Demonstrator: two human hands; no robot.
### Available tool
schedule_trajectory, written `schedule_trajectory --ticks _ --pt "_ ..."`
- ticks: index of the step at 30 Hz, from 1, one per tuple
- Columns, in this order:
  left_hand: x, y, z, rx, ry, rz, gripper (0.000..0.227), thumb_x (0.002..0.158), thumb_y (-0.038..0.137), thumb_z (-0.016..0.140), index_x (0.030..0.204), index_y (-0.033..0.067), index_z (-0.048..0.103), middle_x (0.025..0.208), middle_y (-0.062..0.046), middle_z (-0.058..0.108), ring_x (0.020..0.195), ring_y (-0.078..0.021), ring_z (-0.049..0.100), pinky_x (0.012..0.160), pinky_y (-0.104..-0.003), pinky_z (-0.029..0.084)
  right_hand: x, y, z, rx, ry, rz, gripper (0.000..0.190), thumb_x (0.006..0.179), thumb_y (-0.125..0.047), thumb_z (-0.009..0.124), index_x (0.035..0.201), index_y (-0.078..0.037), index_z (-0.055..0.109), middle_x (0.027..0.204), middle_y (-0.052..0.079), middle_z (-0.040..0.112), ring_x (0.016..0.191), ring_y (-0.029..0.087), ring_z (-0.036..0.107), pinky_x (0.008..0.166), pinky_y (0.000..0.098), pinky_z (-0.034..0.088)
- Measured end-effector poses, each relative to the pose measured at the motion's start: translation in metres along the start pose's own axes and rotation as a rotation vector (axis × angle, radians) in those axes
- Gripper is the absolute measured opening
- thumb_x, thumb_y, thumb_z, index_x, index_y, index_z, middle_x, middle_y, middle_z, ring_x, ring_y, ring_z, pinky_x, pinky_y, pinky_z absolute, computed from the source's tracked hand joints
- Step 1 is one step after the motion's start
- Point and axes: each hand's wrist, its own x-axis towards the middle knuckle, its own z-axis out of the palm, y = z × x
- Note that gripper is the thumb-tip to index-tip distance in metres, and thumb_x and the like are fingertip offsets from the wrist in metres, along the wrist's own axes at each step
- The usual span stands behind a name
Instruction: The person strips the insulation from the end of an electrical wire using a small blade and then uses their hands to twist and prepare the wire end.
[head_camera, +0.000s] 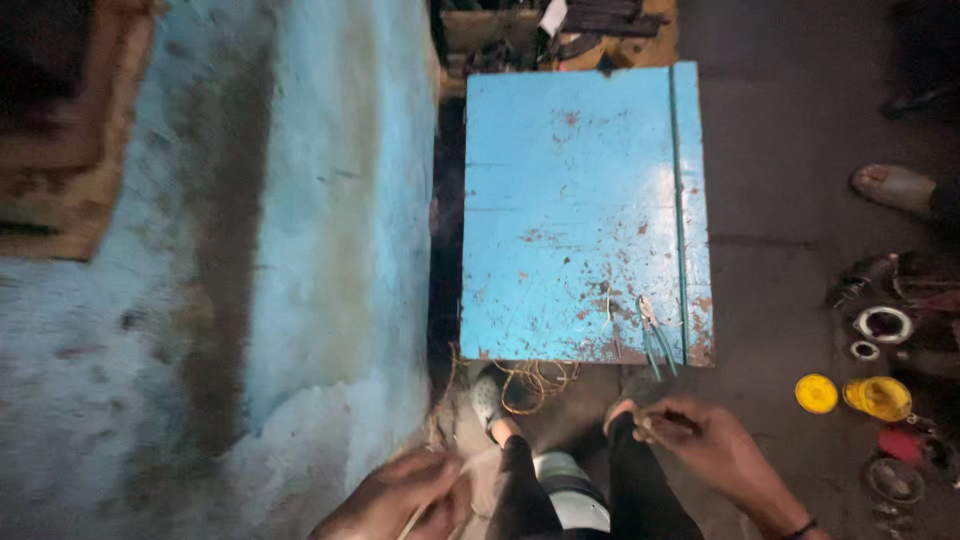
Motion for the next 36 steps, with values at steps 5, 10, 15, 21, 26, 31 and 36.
schedule_trajectory --ticks 5,10,15,21,26,31,36 --pt "0.165 0.019 0.059 -0.299 0.358 0.378 0.036 0.102 0.038 0.050 0.089 0.0086 0.067 0.051 0.002 0.046 0.042 -0.0095 0.043 0.041 -0.026 0.034 0.049 -0.031 -0.006 -0.041 -0.044 -0.008 0.027 0.099 -0.006 0.059 0.120 -0.009 0.075 0.096 0.012 0.077 0.081 0.017 0.073 0.068 0.0306 0.058" --pt "0.348 -0.052 0.003 0.042 0.832 0.393 0.038 0.104 0.037 0.053 0.094 0.0086 0.075 0.054 0.006 0.045 0.051 -0.0046 0.042 0.048 -0.025 0.036 0.171 0.028 0.008 0.112 0.156 0.088 0.051 0.095 -0.002 0.057 0.143 -0.020 0.058 0.093 0.011 0.079 0.067 0.014 0.061 0.057 0.0301 0.050" --pt "0.449 -0.142 -0.065 0.033 0.880 0.378 0.031 0.103 0.031 0.054 0.098 0.0104 0.076 0.056 0.008 0.044 0.052 -0.0040 0.039 0.047 -0.026 0.033 0.266 0.144 0.050 0.207 0.201 0.041 0.035 0.096 -0.004 0.055 0.130 -0.008 0.064 0.095 0.010 0.080 0.072 0.010 0.067 0.063 0.0261 0.055" --pt "0.481 -0.164 -0.120 0.363 0.899 0.077 0.027 0.094 0.027 0.055 0.116 0.0175 0.068 0.048 -0.003 0.056 0.044 -0.0114 0.055 0.046 -0.031 0.043 0.292 0.237 0.095 0.285 -0.096 -0.433 0.022 0.101 -0.011 0.052 0.118 0.000 0.059 0.092 0.011 0.075 0.077 0.013 0.069 0.072 0.0288 0.057" --pt "0.479 -0.136 -0.156 0.584 0.883 0.486 0.017 0.096 0.023 0.062 0.109 0.0121 0.065 0.059 -0.007 0.069 0.054 -0.0222 0.069 0.054 -0.038 0.053 0.318 0.238 0.087 0.540 0.040 -0.337 0.033 0.109 -0.020 0.037 0.120 0.004 0.058 0.091 0.017 0.072 0.077 0.021 0.069 0.070 0.0361 0.060" --pt "0.470 -0.112 -0.140 0.921 0.916 0.706 0.010 0.084 0.017 0.074 0.086 0.0073 0.074 0.078 -0.014 0.072 0.069 -0.0337 0.069 0.064 -0.046 0.053 0.314 0.171 0.054 0.343 0.261 -0.290 0.017 0.095 -0.003 0.049 0.111 0.000 0.056 0.086 0.015 0.069 0.079 0.019 0.068 0.074 0.0348 0.059" --pt "0.466 -0.126 -0.137 0.901 0.794 0.642 0.013 0.081 0.018 0.077 0.086 0.0062 0.076 0.079 -0.015 0.074 0.071 -0.0316 0.072 0.068 -0.043 0.056 0.283 0.137 0.059 0.111 0.339 -0.199 0.012 0.098 -0.010 0.058 0.103 0.001 0.057 0.075 0.010 0.071 0.062 0.016 0.045 0.057 0.0332 0.038"
